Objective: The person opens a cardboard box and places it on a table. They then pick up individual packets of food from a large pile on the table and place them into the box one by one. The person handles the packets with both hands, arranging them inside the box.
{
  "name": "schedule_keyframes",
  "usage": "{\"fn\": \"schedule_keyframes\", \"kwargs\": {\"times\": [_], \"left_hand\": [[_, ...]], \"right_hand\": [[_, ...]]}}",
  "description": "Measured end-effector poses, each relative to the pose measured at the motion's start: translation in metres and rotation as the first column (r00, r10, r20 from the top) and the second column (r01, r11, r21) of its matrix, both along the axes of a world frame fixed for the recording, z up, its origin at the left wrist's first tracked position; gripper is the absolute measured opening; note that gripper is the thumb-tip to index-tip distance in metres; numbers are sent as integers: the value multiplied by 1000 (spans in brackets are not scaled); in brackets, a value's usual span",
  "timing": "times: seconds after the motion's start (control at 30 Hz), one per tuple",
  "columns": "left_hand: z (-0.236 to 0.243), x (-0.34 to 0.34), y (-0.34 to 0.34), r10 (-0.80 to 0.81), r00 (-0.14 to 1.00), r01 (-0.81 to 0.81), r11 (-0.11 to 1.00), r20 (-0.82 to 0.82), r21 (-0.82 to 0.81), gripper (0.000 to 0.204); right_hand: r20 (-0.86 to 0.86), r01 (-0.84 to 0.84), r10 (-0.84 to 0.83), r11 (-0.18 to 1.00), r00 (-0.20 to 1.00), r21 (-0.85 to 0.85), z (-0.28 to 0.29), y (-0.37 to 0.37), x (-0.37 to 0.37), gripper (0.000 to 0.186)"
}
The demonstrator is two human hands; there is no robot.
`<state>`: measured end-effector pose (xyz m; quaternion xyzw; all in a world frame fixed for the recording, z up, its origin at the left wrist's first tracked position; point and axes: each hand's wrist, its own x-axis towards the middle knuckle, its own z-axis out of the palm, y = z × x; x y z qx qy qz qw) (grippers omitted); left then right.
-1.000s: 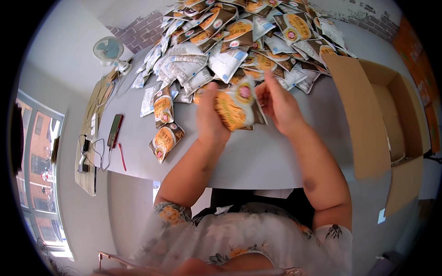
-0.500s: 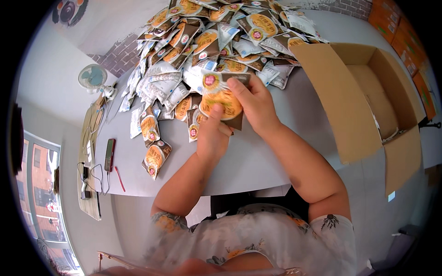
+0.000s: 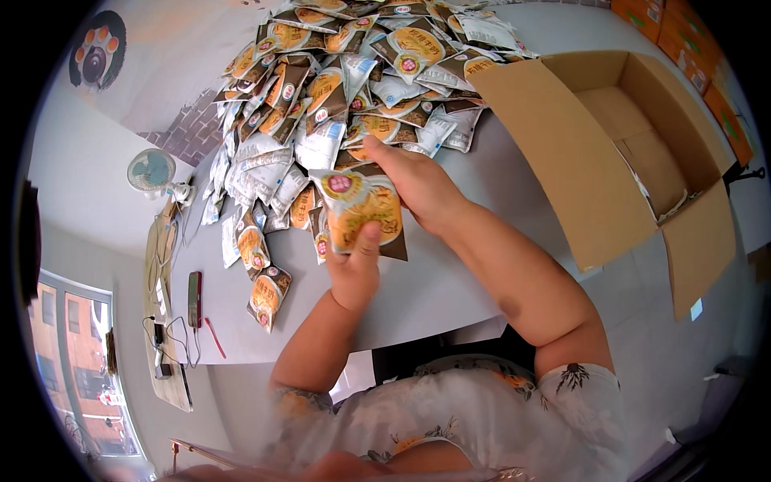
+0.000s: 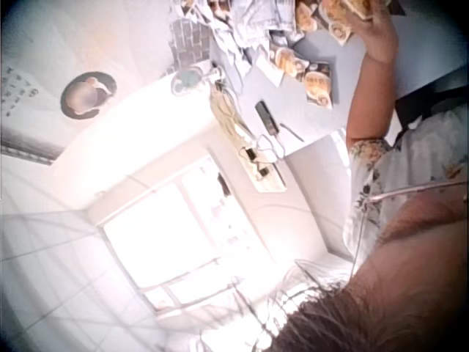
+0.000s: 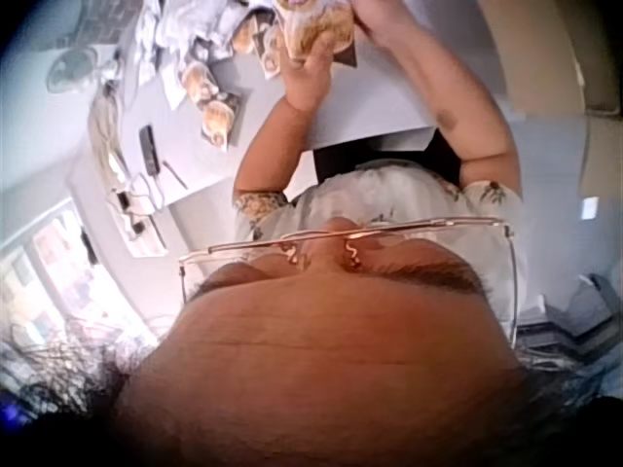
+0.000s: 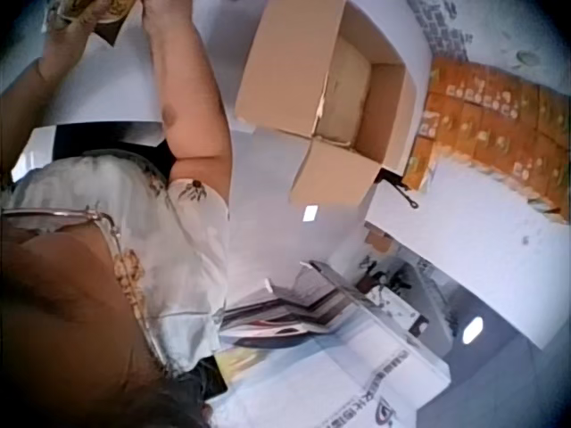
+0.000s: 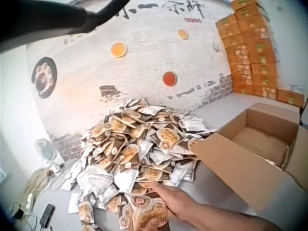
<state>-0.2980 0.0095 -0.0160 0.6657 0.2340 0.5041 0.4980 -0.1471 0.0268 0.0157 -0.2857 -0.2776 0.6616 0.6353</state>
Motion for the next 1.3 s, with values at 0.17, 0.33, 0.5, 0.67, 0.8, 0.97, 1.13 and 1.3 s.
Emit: {"fn": "schedule_keyframes", "kwargs": {"times": [0.17, 0.33, 0.5, 0.67, 0.8, 0.97, 1.13, 1.3], "left_hand": [[-4, -3, 8, -1, 999, 8, 993, 52, -121, 36], [2, -5, 4, -45, 999, 45, 999, -18, 0, 36], [11, -2, 10, 85, 989, -77, 995, -123, 71, 26], [4, -9, 34, 437, 867, -350, 876, -239, 332, 21], [7, -17, 50, 558, 799, -324, 713, -223, 622, 21], [9, -20, 49, 647, 716, -168, 524, -262, 835, 33], [15, -11, 39, 677, 651, -41, 485, -345, 874, 33], [19, -9, 32, 548, 767, 15, 505, -334, 863, 21]], "right_hand": [[347, 123, -207, 961, 915, 249, -4, 1, -5, 45], [145, 59, -68, 996, 987, 59, -9, 5, 1, 47], [134, 156, -136, 977, 982, -144, 0, 3, -3, 54], [509, 226, -207, 974, 835, 25, -2, 3, 5, 57], [516, 140, -226, 970, 826, 200, -6, -4, -13, 50], [344, 38, -125, 967, 931, 250, -10, -2, -13, 46], [423, 95, -235, 941, 875, 326, -8, -5, -15, 50], [440, 164, -250, 961, 863, 224, -13, -3, -14, 47]]}}
